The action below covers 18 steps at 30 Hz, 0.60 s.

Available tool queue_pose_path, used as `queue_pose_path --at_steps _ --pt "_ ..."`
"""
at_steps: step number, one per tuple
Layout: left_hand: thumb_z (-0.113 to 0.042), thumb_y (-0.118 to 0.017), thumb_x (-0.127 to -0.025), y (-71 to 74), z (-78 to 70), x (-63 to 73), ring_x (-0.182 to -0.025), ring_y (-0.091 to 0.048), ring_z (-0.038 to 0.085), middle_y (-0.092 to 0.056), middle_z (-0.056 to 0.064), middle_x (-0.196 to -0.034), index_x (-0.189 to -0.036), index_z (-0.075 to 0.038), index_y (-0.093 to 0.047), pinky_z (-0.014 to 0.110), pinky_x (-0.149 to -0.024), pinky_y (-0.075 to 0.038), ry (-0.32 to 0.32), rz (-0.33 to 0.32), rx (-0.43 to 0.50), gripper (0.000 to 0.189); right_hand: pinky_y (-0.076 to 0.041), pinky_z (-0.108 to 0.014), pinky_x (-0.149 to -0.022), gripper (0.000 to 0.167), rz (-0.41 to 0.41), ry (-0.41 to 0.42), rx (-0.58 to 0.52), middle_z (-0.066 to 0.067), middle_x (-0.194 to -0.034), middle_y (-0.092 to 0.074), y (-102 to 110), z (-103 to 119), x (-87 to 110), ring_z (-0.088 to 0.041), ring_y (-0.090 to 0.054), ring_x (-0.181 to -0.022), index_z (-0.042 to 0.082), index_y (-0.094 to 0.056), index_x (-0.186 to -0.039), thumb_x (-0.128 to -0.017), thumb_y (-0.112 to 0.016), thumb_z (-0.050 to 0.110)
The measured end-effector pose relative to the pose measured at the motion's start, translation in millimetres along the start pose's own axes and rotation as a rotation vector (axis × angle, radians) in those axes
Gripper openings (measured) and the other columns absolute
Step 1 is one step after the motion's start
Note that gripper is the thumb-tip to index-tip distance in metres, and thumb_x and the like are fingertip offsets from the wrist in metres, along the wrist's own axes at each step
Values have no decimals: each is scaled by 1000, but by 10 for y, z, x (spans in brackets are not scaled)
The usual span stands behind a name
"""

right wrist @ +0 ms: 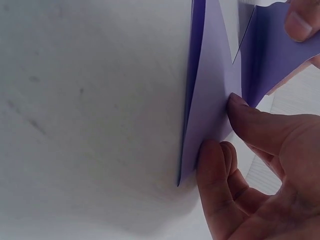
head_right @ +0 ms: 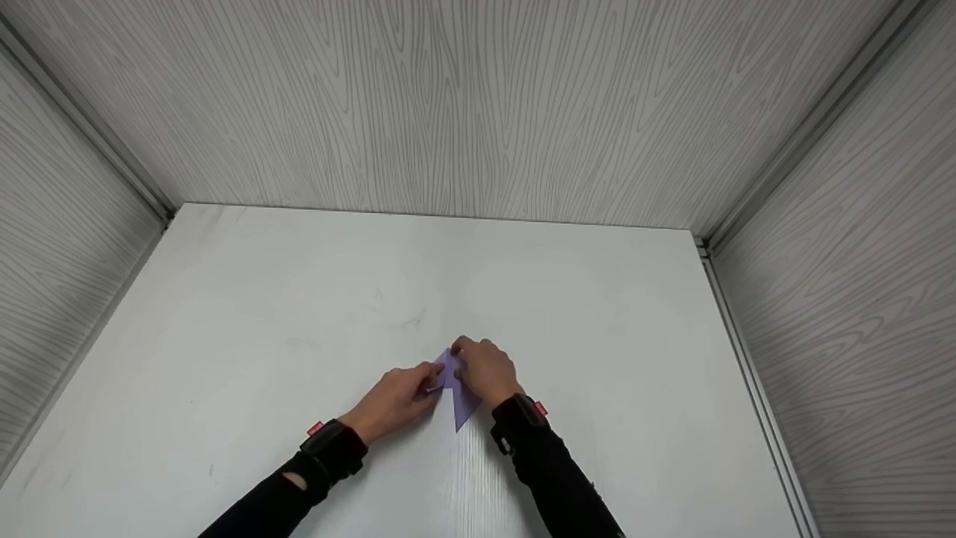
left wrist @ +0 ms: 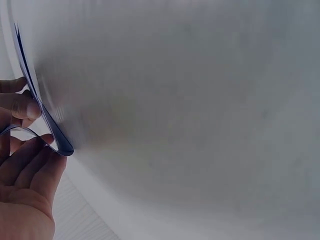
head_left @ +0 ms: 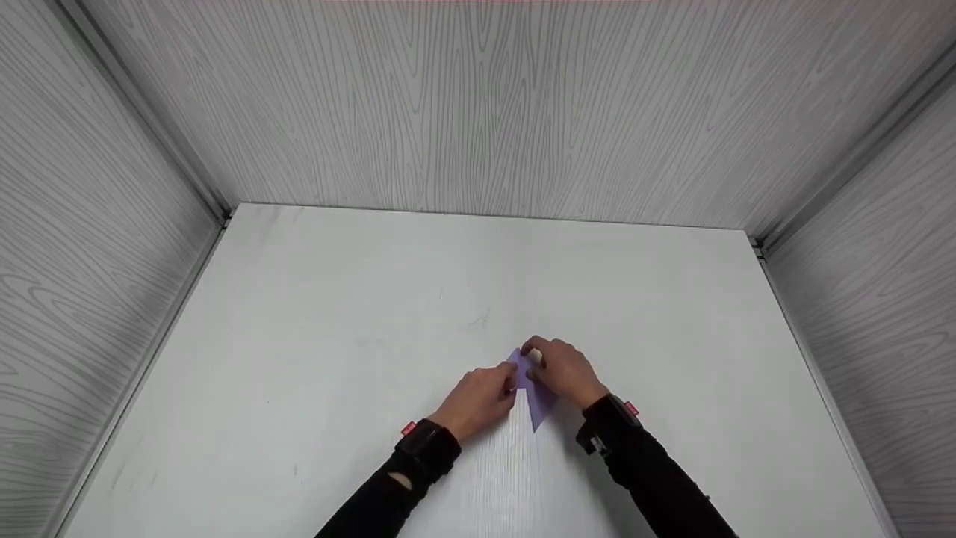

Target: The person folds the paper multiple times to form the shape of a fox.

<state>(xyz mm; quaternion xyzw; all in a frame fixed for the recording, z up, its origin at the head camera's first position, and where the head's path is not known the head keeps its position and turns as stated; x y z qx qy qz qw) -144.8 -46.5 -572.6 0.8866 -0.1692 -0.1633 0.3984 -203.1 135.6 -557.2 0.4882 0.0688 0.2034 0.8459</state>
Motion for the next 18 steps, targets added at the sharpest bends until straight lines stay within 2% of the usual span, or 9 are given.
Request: queue_pose_path --at_steps 11,18 --pt "-4 -69 -93 -49 3 16 -71 -48 8 -55 -5 -80 -98 -10 -57 21 -63 -41 -13 8 -22 15 -45 -38 -64 28 -8 10 -3 -7 -81 -60 1 8 -4 -21 -53 -74 10 -70 -118 -91 -76 6" --pt "-5 -69 -94 -69 5 39 -70 -49 9 -56 -3 -82 -98 -9 -56 24 -62 -43 -65 0 -68 14 -46 -39 -64 29 -8 4 2 -7 -82 -61 0 8 -8 -21 -55 -75 10 -70 -118 -91 -77 7"
Point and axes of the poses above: each hand's wrist, its own x-axis away from the middle knuckle, its own y-axis out of the back of the hand, z = x × y, the point moved 1 cm from there along -x, towards the middle knuckle
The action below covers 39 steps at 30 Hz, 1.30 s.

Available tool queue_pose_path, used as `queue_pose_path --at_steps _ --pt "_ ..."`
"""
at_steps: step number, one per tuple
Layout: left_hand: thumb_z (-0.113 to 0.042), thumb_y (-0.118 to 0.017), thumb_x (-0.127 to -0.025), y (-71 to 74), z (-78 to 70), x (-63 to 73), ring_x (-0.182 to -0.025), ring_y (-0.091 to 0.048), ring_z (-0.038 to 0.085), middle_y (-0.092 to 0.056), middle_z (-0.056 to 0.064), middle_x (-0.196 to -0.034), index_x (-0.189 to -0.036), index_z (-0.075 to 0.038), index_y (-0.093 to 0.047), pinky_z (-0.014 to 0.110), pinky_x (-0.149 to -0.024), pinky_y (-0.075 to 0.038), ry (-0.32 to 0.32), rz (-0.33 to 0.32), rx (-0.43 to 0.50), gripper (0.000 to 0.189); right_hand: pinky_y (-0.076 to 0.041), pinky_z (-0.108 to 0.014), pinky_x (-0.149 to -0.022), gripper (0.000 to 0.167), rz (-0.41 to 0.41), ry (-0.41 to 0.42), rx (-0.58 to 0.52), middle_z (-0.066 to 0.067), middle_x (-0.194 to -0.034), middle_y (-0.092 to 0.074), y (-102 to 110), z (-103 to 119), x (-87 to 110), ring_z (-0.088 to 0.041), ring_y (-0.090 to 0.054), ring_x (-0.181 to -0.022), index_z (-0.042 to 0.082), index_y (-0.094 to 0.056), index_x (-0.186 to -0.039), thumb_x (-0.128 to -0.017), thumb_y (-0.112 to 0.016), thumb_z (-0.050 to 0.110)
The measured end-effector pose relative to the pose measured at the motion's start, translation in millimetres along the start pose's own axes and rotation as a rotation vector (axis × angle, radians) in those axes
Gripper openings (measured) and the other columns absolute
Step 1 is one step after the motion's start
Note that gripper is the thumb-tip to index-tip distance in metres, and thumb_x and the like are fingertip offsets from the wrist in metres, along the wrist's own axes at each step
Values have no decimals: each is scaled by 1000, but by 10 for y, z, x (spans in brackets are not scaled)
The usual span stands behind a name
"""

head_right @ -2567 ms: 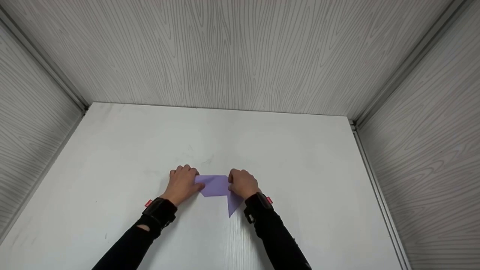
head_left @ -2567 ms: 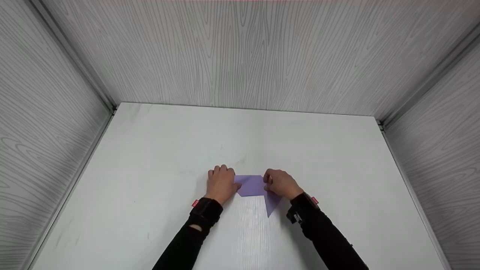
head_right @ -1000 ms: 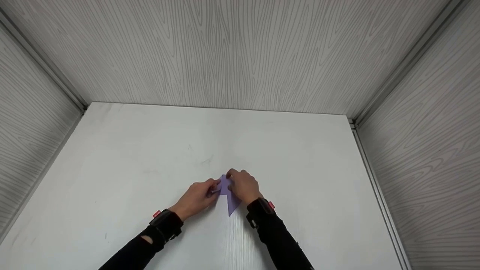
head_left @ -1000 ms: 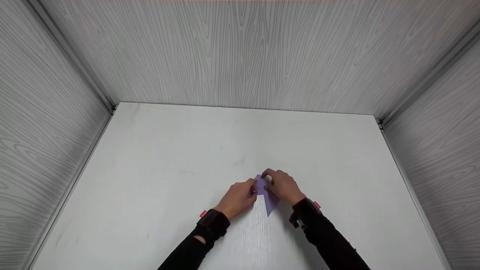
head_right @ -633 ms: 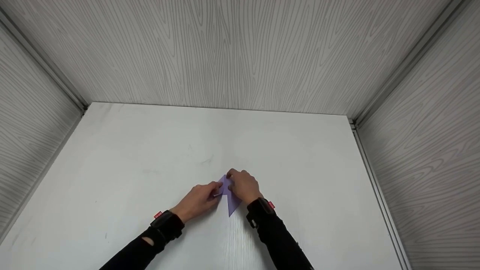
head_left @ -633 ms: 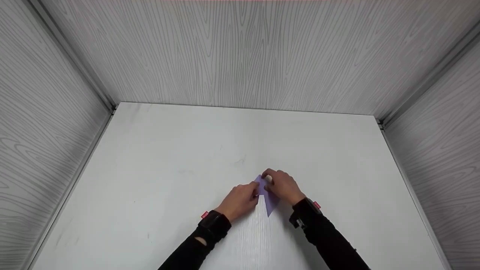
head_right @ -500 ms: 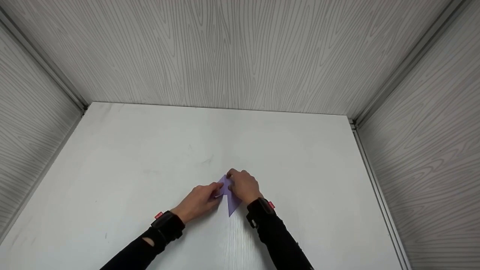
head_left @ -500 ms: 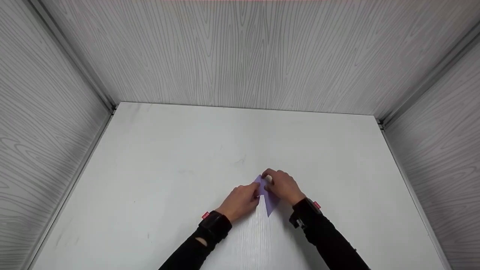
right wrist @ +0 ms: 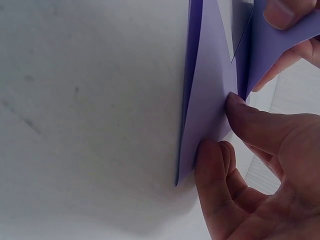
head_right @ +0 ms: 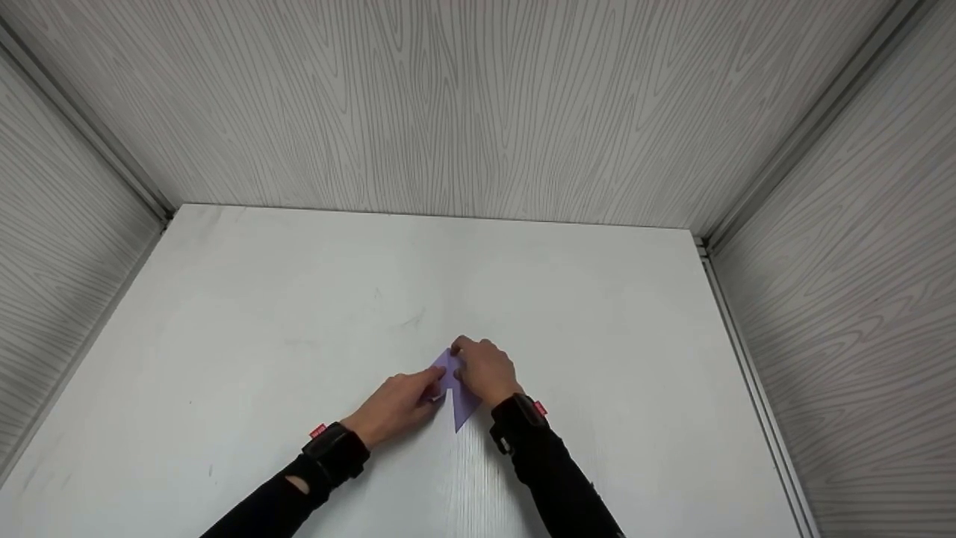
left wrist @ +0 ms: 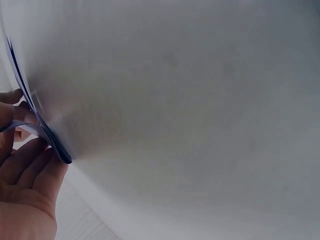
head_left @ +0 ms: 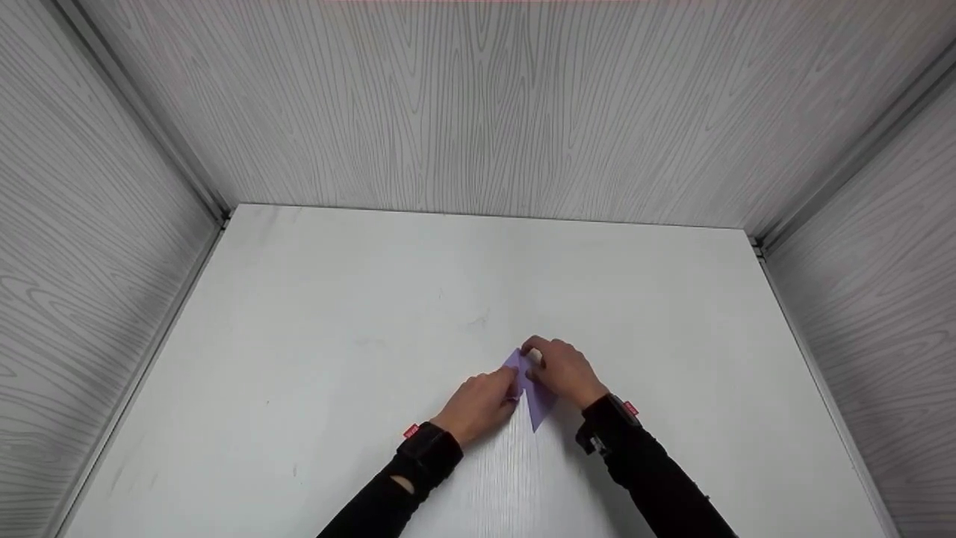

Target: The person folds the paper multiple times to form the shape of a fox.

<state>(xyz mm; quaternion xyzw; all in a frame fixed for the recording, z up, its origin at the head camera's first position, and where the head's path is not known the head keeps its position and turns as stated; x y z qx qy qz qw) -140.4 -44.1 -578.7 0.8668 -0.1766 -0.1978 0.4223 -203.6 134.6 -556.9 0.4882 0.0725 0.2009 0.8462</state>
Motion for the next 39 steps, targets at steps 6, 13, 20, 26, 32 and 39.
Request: queue_pose_path --at_steps 6,13,20,26,32,39 --pt "-11 -66 -100 -24 -18 20 -80 -58 12 -62 2 -97 -100 -8 -60 26 -70 -51 -67 24 -98 6 -45 -38 -65 29 22 -22 -21 -5 -83 -60 -2 -8 -8 -21 -53 -76 11 -70 -120 -92 -76 5" --pt "-23 -76 -96 -24 0 50 -135 -56 31 -61 14 -143 -100 -8 -73 39 -98 -54 -83 120 -139 16 -44 -37 -64 29 24 -23 -15 -4 -80 -59 -8 -16 -10 -20 -52 -75 11 -70 -119 -92 -75 5" --pt "-24 -73 -97 -9 54 88 -138 -53 30 -55 14 -150 -101 -9 -77 36 -104 -51 -102 146 -132 16 -44 -37 -64 28 14 -17 -17 -4 -80 -58 -8 -13 -12 -20 -52 -75 10 -70 -118 -91 -75 5" --pt "-19 -65 -100 -5 35 109 -128 -59 26 -64 12 -136 -100 -10 -81 35 -108 -47 -181 68 -268 18 -46 -39 -66 28 12 -20 -8 -5 -83 -62 -11 -9 -11 -21 -53 -76 10 -70 -118 -91 -76 6" --pt "-20 -61 -102 7 -32 156 -118 -61 26 -67 12 -132 -98 -12 -79 35 -102 -50 -204 48 -374 20 -49 -41 -67 24 2 -44 -31 -8 -86 -69 8 9 9 -22 -59 -75 7 -69 -113 -90 -78 7" --pt "-18 -60 -101 21 -52 172 -117 -62 26 -66 12 -135 -101 -13 -79 33 -101 -51 -176 69 -348 19 -55 -43 -71 14 -6 -53 -41 -9 -86 -70 31 36 4 -26 -68 -79 4 -68 -93 -87 -80 6"
Point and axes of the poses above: each hand's wrist, its own x-axis away from the middle knuckle, its own y-axis out of the back of the hand, z = x × y, the point moved 1 cm from there along -x, towards the middle knuckle
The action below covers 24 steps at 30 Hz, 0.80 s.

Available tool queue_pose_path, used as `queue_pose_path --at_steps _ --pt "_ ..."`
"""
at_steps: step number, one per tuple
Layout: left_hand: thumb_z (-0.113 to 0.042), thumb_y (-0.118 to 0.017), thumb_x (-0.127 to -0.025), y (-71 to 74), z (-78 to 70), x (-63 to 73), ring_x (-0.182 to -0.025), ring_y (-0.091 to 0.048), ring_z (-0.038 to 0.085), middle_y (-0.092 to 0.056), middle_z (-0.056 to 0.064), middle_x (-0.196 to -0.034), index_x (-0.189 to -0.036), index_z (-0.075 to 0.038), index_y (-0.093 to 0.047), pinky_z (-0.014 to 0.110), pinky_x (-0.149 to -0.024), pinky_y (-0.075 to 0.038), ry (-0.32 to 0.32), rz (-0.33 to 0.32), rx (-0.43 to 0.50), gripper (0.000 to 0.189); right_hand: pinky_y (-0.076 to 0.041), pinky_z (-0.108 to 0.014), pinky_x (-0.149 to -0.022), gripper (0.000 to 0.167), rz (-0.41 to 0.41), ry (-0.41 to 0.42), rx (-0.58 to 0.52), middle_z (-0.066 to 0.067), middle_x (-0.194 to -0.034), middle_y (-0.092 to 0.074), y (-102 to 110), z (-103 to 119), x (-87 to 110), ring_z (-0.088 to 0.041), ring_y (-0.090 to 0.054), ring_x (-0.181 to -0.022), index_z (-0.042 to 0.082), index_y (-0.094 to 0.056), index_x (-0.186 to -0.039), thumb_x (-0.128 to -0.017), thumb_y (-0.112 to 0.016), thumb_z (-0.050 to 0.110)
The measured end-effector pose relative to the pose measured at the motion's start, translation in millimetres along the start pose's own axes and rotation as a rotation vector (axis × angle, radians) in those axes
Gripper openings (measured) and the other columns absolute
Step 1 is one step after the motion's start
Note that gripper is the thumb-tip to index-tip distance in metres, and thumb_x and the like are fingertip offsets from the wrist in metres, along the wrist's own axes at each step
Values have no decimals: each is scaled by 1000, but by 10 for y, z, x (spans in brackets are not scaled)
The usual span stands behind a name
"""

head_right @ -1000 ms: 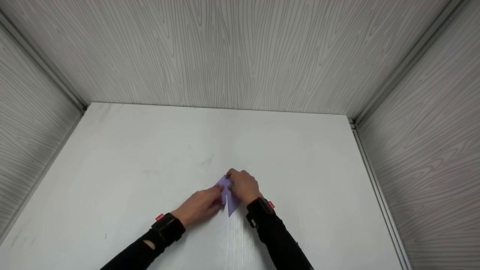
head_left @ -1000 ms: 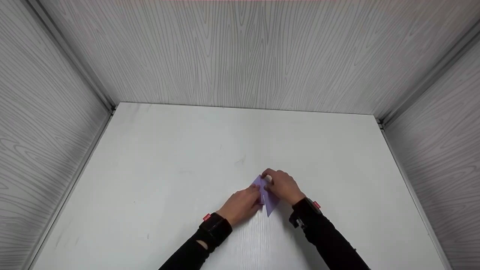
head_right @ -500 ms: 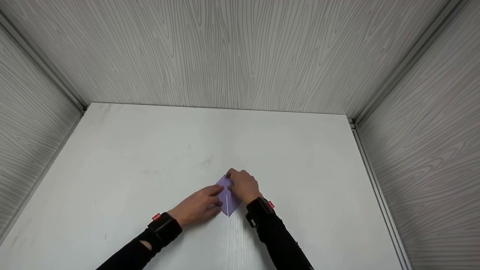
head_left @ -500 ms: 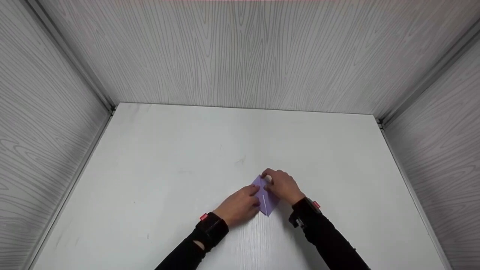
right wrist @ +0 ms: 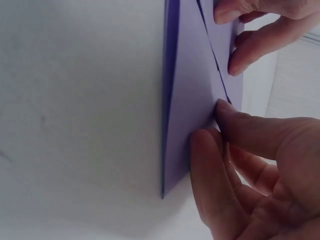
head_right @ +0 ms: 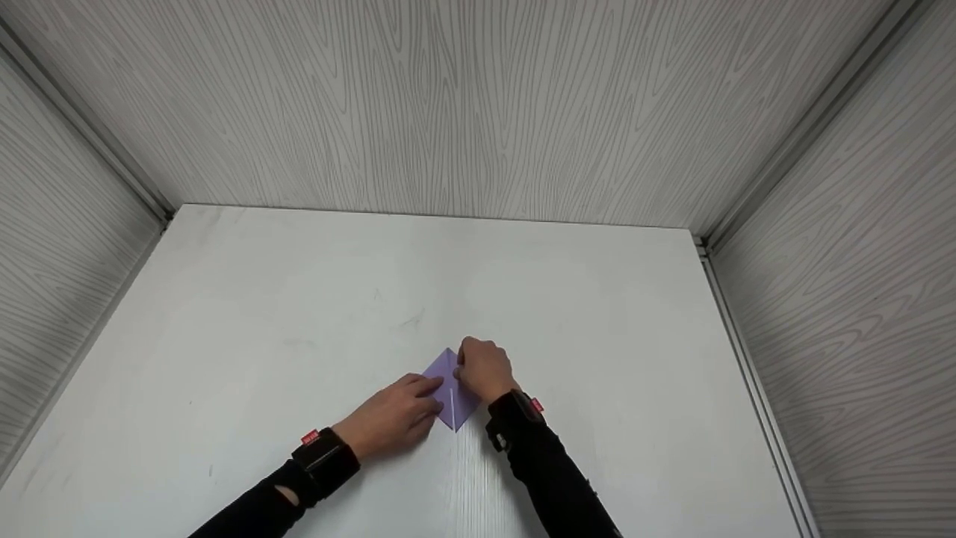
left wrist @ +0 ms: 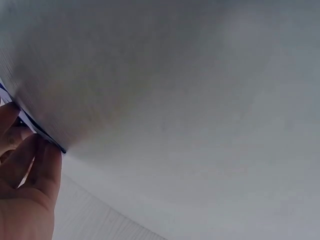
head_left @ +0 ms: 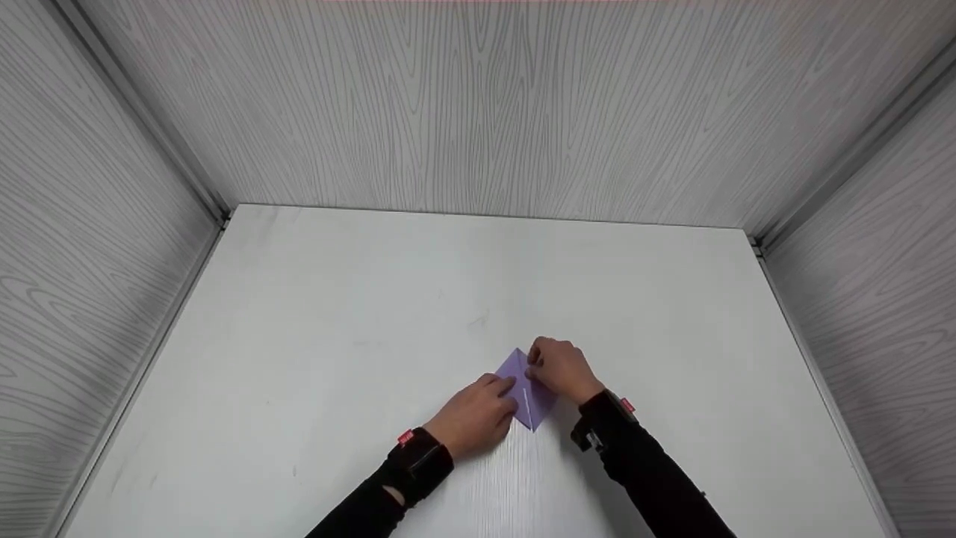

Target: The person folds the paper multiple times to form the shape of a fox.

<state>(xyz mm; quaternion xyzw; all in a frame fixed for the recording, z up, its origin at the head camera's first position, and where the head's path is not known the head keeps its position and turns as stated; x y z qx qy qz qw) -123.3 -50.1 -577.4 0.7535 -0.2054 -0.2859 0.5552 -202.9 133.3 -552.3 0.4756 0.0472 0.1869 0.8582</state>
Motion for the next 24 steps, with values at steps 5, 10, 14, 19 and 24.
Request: queue_pose_path --at_steps 5,10,14,19,24 --pt "-17 -60 -102 4 10 12 -110 -61 24 -64 10 -122 -103 -13 -80 33 -94 -54 13 20 49 21 -55 -40 -68 7 21 -4 17 -6 -84 -71 8 4 -46 -23 -66 -75 5 -73 -84 -85 -80 7" --pt "-17 -61 -101 0 32 28 -103 -58 22 -60 8 -112 -102 -13 -80 32 -86 -55 4 10 82 20 -52 -35 -63 10 21 -25 16 -4 -82 -68 2 -1 -69 -18 -62 -70 5 -73 -80 -85 -78 12" --pt "-17 -61 -101 -3 43 41 -104 -59 22 -60 8 -113 -103 -13 -81 32 -87 -55 1 3 100 20 -47 -31 -57 20 21 -42 20 -3 -75 -65 -9 27 -75 -16 -57 -64 4 -71 -76 -87 -79 20" --pt "-18 -59 -102 -2 42 37 -110 -59 22 -60 8 -116 -107 -14 -81 32 -92 -54 27 41 130 23 -47 -32 -55 24 7 -73 49 -3 -72 -65 -39 59 -79 -16 -57 -62 5 -70 -76 -87 -81 22" --pt "-18 -58 -103 8 52 24 -111 -59 21 -61 7 -117 -109 -14 -81 31 -93 -53 55 57 162 25 -49 -35 -58 25 9 -101 61 -3 -75 -66 -45 63 -84 -18 -58 -65 5 -69 -78 -87 -83 24"
Point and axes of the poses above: each hand's wrist, its own x-axis away from the middle knuckle, its own y-axis out of the back of the hand, z = x × y, the point moved 1 cm from there along -x, towards the middle knuckle
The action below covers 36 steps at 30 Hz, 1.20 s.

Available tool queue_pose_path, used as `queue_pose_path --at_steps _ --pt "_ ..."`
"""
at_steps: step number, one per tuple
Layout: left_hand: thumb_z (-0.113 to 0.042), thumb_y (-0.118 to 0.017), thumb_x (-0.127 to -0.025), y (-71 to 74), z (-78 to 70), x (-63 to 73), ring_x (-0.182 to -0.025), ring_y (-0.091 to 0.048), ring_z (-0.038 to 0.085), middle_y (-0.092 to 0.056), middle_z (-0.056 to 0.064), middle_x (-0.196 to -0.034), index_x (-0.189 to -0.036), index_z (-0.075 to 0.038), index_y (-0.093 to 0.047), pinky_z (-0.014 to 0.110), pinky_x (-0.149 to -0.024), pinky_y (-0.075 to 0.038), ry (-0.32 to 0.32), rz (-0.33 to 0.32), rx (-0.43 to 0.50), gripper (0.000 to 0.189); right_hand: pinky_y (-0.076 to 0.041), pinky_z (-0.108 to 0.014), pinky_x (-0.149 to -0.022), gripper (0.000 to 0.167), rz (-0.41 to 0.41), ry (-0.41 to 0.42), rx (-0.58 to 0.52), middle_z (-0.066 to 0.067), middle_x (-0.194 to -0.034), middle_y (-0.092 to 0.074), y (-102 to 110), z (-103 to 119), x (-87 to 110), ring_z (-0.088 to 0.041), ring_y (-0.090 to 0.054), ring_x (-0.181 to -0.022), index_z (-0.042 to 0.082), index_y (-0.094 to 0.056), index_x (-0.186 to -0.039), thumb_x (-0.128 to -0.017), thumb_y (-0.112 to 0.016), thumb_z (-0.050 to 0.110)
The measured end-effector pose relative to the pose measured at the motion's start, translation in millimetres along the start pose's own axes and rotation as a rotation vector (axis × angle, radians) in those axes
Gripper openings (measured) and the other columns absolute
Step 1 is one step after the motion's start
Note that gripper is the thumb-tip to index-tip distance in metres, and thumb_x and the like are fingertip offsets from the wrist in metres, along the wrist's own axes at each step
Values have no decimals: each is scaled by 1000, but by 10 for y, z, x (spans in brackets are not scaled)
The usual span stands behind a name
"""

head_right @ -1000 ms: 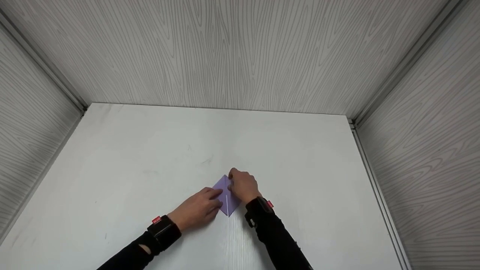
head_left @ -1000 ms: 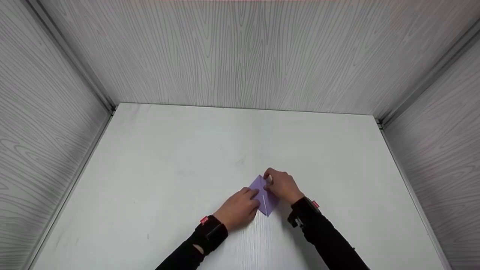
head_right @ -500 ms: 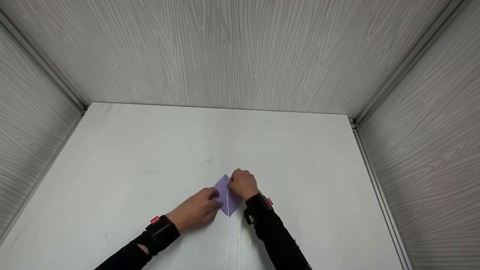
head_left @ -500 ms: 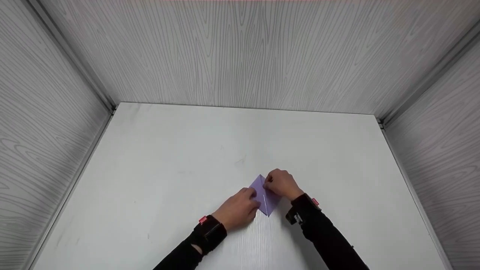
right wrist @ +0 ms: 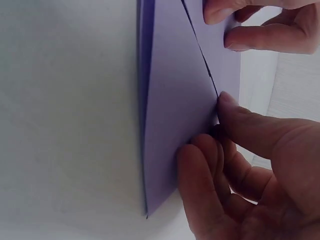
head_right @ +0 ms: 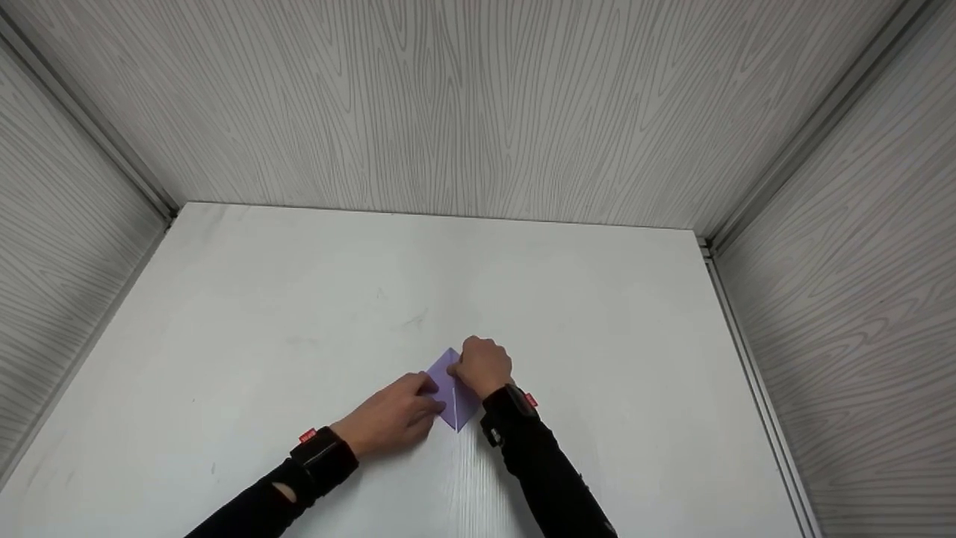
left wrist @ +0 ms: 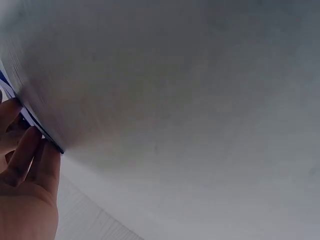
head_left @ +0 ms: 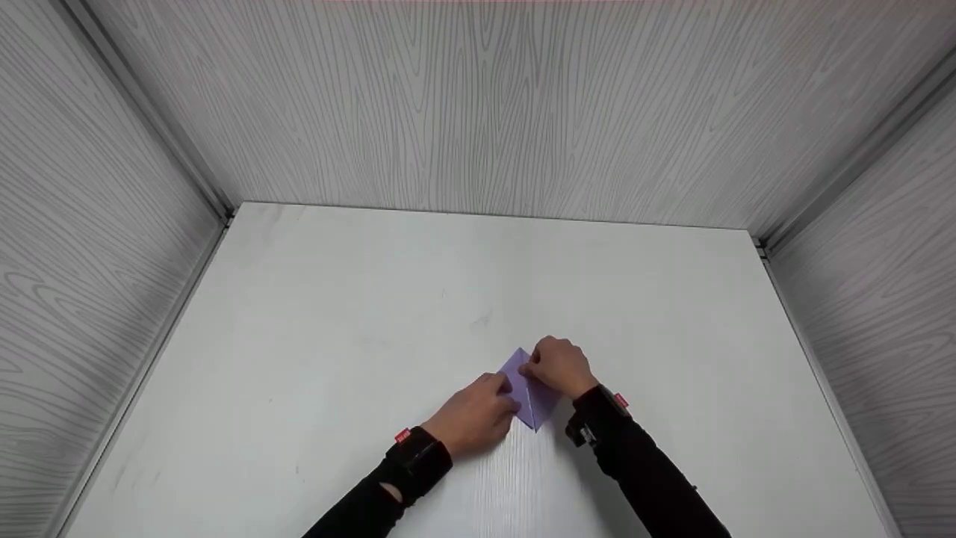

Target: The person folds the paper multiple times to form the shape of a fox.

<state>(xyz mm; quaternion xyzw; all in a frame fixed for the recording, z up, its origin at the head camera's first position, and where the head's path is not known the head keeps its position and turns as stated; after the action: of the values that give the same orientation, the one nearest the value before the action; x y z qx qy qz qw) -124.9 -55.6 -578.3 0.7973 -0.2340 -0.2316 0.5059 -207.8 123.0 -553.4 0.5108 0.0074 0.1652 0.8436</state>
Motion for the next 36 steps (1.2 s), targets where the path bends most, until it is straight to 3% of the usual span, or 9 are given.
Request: queue_pose_path --at_steps 3,7,12,16,21,26,36 --pt "-18 -59 -104 1 24 -35 -106 -60 18 -62 4 -112 -110 -13 -81 30 -91 -53 27 -22 33 23 -47 -34 -58 26 17 -19 -9 -3 -75 -65 16 -4 -10 -18 -58 -65 5 -69 -79 -87 -83 25" --pt "-14 -63 -102 14 80 -120 -95 -61 18 -64 3 -103 -106 -8 -77 30 -83 -53 93 -125 82 16 -44 -31 -56 25 47 -42 -23 -3 -73 -65 27 -3 -22 -18 -58 -64 5 -70 -79 -88 -83 26" --pt "-12 -66 -100 48 193 -246 -90 -62 22 -64 6 -96 -103 -6 -73 35 -80 -53 269 -226 155 10 -40 -29 -55 25 73 -38 -35 -2 -70 -62 25 7 -18 -17 -55 -62 5 -70 -78 -88 -81 24" --pt "-14 -68 -99 66 276 -339 -88 -62 24 -62 6 -92 -99 -5 -73 39 -80 -51 400 -229 207 10 -39 -29 -54 24 81 -56 -46 -1 -69 -62 20 21 -14 -16 -54 -61 5 -70 -78 -89 -81 23" --pt "-14 -70 -97 76 331 -452 -84 -60 27 -60 9 -88 -92 -4 -72 42 -78 -50 494 -236 231 12 -41 -29 -55 24 89 -73 -51 -3 -73 -65 9 36 -13 -16 -57 -63 4 -72 -83 -89 -81 25" --pt "-20 -71 -98 84 340 -565 -83 -58 25 -58 9 -87 -86 -4 -69 42 -75 -51 586 -194 230 20 -42 -30 -55 23 95 -71 -57 -3 -73 -66 18 33 -15 -16 -57 -63 3 -73 -84 -88 -80 24" --pt "-29 -77 -93 35 337 -754 -84 -58 26 -57 8 -87 -82 -7 -68 43 -70 -52 657 -204 207 26 -42 -30 -56 20 94 -60 -52 -3 -73 -65 58 23 -20 -16 -56 -63 3 -72 -83 -88 -79 21"
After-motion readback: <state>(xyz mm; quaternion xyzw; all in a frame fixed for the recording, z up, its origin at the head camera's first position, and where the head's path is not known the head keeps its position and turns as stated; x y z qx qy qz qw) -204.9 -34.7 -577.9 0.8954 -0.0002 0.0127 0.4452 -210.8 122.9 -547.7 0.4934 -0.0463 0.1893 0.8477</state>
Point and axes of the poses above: each hand's wrist, its own x-axis away from the middle knuckle, its own y-axis out of the back of the hand, z = x × y, the point moved 1 cm from there along -x, towards the middle knuckle
